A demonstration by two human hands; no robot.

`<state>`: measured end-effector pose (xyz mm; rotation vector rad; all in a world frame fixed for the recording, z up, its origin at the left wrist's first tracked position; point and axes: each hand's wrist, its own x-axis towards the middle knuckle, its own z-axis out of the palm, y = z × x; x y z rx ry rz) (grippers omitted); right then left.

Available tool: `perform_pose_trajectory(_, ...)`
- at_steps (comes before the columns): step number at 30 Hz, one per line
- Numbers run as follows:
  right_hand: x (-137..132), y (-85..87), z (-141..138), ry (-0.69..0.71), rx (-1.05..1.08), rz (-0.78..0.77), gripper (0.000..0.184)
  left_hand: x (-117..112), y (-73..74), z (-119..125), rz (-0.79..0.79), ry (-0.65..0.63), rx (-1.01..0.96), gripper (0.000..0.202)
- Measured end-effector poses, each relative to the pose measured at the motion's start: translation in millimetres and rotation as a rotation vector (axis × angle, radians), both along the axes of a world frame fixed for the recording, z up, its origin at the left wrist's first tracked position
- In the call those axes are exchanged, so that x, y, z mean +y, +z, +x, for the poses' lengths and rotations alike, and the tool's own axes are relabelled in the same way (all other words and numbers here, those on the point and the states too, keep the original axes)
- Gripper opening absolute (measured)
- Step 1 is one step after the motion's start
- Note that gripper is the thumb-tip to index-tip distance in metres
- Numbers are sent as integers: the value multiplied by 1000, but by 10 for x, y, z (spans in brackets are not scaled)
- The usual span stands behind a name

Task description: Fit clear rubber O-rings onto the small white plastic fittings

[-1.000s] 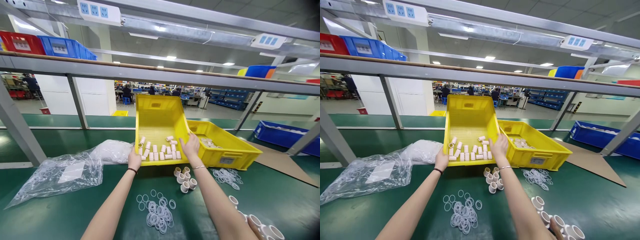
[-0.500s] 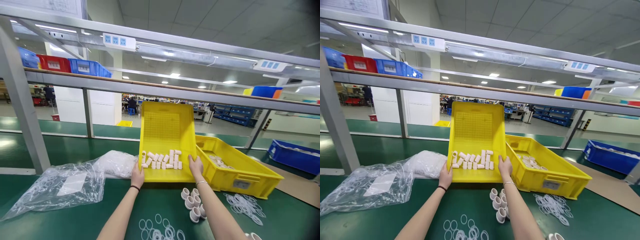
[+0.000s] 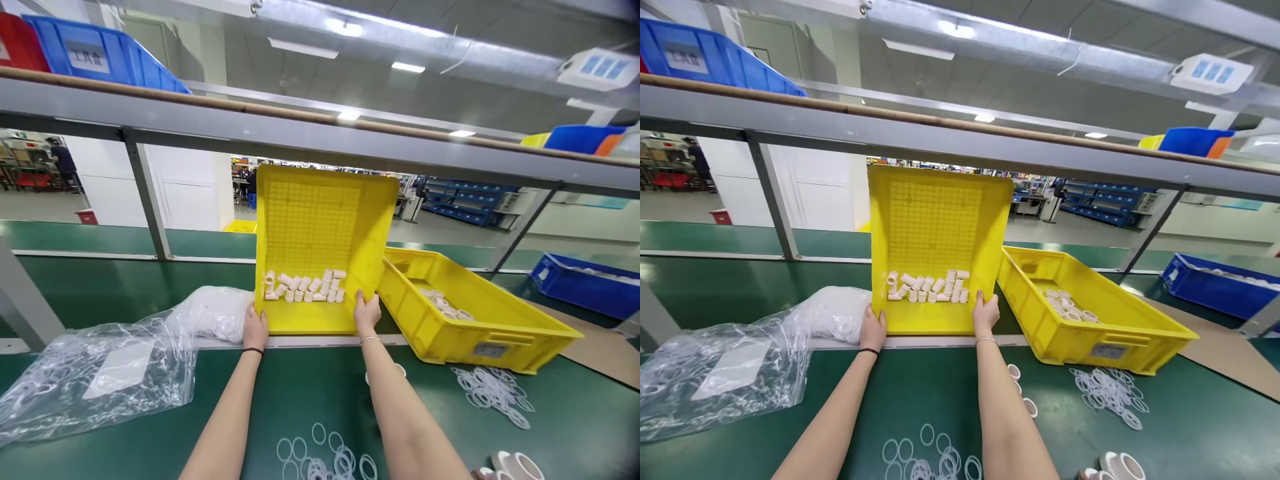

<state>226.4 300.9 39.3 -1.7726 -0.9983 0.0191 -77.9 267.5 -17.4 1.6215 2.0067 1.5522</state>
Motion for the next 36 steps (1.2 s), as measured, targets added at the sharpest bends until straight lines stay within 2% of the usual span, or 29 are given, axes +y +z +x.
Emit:
perform_pose_trajectory(4,-99,-95,-35,-1,40,-14,43,-74,13,-11,-57,16,9,42)
perform_pose_trajectory(7,-190,-72,-60,15,76,-52,44,-165,99,-30,-94,-23,5,41)
perform_pose_trajectory(10,-287,-6,-173,-11,124,-99,46,-309,203,37,-83,-35,-16,53)
perform_pose_trajectory(12,-384,11,-327,-64,149,-111,53,-448,233,166,-47,-4,-37,64)
perform_pose_trajectory(14,-529,-24,-531,-105,161,-111,57,-620,207,341,-11,38,-63,69)
perform_pose_trajectory(17,-821,-178,-839,-82,166,-123,59,-897,82,565,7,76,-101,73)
perform_pose_trajectory(20,-1090,-358,-1013,-27,171,-142,62,-1124,-40,620,6,65,-120,70)
perform_pose_trajectory(23,-1204,-460,-1000,13,202,-142,62,-1262,-83,542,7,20,-106,68)
perform_pose_trajectory(30,-1164,-546,-786,176,312,-120,64,-1350,-127,458,-80,-116,38,82)
perform_pose_trajectory(33,-1230,-609,-765,283,336,-84,66,-1352,-164,474,-114,-125,133,84)
perform_pose_trajectory(36,-1322,-660,-753,378,364,-42,66,-1345,-168,464,-127,-113,140,79)
